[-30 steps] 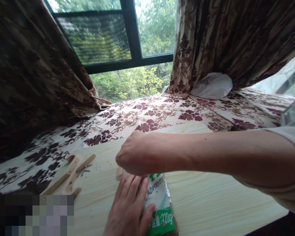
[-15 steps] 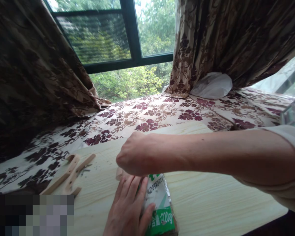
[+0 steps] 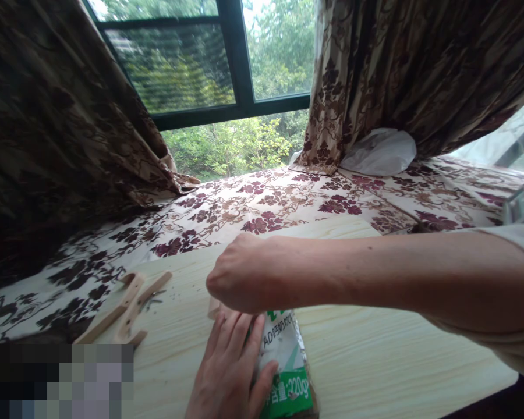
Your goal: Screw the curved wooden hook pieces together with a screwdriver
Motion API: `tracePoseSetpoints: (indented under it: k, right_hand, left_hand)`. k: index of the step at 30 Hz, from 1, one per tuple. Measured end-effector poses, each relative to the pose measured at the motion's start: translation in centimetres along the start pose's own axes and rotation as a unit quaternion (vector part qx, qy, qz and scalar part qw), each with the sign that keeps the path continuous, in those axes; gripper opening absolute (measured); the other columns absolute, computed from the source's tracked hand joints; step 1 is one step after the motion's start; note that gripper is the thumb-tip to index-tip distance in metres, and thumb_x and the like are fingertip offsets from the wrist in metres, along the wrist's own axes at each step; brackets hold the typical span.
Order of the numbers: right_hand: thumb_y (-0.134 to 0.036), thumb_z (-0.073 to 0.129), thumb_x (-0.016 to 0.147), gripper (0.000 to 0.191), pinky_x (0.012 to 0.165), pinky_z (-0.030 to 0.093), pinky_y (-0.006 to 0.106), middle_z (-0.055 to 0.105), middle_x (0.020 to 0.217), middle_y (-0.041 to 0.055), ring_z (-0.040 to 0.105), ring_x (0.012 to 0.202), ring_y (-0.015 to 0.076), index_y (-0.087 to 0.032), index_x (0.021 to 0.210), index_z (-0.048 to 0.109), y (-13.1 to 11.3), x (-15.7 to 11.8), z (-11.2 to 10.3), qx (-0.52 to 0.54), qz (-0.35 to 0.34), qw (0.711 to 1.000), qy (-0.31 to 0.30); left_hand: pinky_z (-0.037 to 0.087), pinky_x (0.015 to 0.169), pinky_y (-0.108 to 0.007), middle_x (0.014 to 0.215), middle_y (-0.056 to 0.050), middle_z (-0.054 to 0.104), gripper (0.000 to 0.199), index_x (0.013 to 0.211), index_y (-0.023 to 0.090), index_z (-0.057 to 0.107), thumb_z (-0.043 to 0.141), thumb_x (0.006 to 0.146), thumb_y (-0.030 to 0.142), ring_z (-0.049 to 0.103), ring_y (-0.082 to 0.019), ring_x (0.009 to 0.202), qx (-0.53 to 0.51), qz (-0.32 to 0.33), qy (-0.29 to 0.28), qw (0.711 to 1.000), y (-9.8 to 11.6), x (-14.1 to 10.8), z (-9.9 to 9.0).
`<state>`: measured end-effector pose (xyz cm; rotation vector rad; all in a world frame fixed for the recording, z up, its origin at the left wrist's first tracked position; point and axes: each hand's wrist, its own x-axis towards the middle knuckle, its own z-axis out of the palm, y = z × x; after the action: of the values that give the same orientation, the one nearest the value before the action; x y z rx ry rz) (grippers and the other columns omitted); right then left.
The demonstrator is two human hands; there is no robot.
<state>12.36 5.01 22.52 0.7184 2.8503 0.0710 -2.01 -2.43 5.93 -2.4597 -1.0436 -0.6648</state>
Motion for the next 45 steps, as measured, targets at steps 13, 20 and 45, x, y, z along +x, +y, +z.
tracePoseSetpoints:
  k: [13, 20, 45]
  right_hand:
    - [-0.007, 0.052, 0.071, 0.013, 0.044, 0.023, 0.028, 0.055, 0.053, 0.0014, 0.029, 0.042, 0.009, -0.015, 0.066, 0.06, 0.0, -0.2, 0.4, -0.009, 0.028, 1.0, -0.005]
    - [-0.009, 0.053, 0.071, 0.014, 0.045, 0.024, 0.028, 0.052, 0.05, 0.0007, 0.028, 0.043, 0.0097, -0.016, 0.061, 0.059, 0.4, 0.0, 1.4, 0.004, 0.026, 1.0, 0.009]
    - [-0.011, 0.053, 0.071, 0.011, 0.043, 0.02, 0.028, 0.058, 0.059, 0.0023, 0.027, 0.041, 0.0086, -0.014, 0.077, 0.061, 0.2, -1.2, 0.0, 0.004, 0.123, 0.992, -0.036]
  left_hand:
    - [0.035, 0.101, -0.041, 0.128, -0.008, 0.055, 0.048, 0.118, 0.015, 0.057, 0.036, 0.091, 0.048, 0.045, -0.025, 0.122, -0.018, -0.013, 0.008, 1.0, 0.1, -0.1, 0.4]
    - [0.038, 0.1, -0.042, 0.13, -0.009, 0.054, 0.047, 0.12, 0.015, 0.056, 0.041, 0.089, 0.047, 0.044, -0.025, 0.123, -0.02, -0.004, 0.005, 1.0, 0.0, -0.2, 0.3]
    - [0.04, 0.1, -0.038, 0.13, -0.01, 0.053, 0.052, 0.125, 0.011, 0.052, 0.049, 0.086, 0.046, 0.045, -0.024, 0.122, 0.005, 0.008, 0.0, 1.0, -0.1, -1.0, 0.5]
